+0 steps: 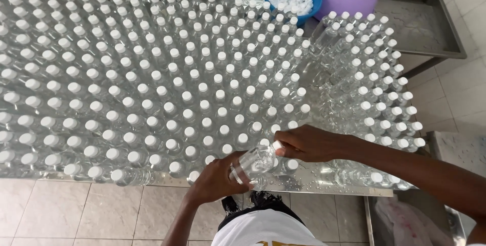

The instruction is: Manually placing and tightening caps on plastic water bottles at a production station.

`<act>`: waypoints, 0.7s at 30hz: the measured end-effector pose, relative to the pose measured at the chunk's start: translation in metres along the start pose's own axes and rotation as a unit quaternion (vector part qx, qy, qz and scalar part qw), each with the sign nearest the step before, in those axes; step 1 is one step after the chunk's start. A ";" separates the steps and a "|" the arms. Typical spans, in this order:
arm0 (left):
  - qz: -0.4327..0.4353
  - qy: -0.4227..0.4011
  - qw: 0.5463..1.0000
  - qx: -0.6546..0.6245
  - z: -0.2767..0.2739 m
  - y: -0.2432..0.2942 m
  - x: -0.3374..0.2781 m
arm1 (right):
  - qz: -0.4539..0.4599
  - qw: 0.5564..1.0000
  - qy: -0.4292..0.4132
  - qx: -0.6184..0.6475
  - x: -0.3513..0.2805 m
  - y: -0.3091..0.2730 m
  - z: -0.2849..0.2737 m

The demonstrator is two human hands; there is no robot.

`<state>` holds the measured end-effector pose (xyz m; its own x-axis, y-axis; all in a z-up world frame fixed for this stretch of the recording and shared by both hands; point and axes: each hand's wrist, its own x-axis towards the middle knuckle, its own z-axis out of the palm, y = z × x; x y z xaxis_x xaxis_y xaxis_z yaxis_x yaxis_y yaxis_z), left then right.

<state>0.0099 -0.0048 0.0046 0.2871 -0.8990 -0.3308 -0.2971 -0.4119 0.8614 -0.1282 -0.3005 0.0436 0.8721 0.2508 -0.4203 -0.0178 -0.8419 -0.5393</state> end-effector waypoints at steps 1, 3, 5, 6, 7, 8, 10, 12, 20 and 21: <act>0.002 -0.003 1.000 0.004 0.007 -0.007 0.000 | 0.002 1.000 0.005 0.001 0.001 0.003 0.011; 0.046 -0.005 0.999 0.016 0.016 -0.018 0.008 | 0.032 0.978 0.018 0.205 0.003 0.010 0.025; -0.001 -0.017 0.999 0.035 0.011 0.006 0.003 | 0.067 0.947 0.009 0.314 0.000 0.010 0.029; -0.059 -0.028 0.997 0.052 0.010 0.017 -0.002 | 0.095 0.900 -0.007 0.425 -0.002 0.009 0.036; -0.055 -0.037 0.996 0.056 0.007 0.019 -0.004 | 0.099 0.897 0.000 0.430 -0.004 0.004 0.037; -0.069 -0.053 0.996 0.006 0.004 0.022 -0.004 | 0.082 0.961 0.046 0.259 -0.006 0.001 0.035; -0.077 -0.074 0.993 -0.044 0.000 0.016 0.001 | 0.074 0.990 0.091 0.077 -0.009 0.000 0.035; -0.049 -0.226 0.937 -0.261 -0.001 -0.003 0.009 | -0.183 0.901 0.284 -0.271 -0.012 0.004 0.040; -0.056 -0.426 0.840 -0.330 0.009 -0.007 0.047 | -0.373 0.768 0.431 -0.292 -0.021 -0.012 0.005; -0.013 -0.457 0.814 -0.358 0.009 -0.004 0.052 | -0.359 0.791 0.423 -0.259 -0.020 -0.004 0.012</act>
<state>0.0175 -0.0515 -0.0192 -0.6105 -0.7610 -0.2195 0.3983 -0.5345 0.7454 -0.1518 -0.2965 0.0456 0.5851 0.5284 0.6151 0.6428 -0.7647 0.0455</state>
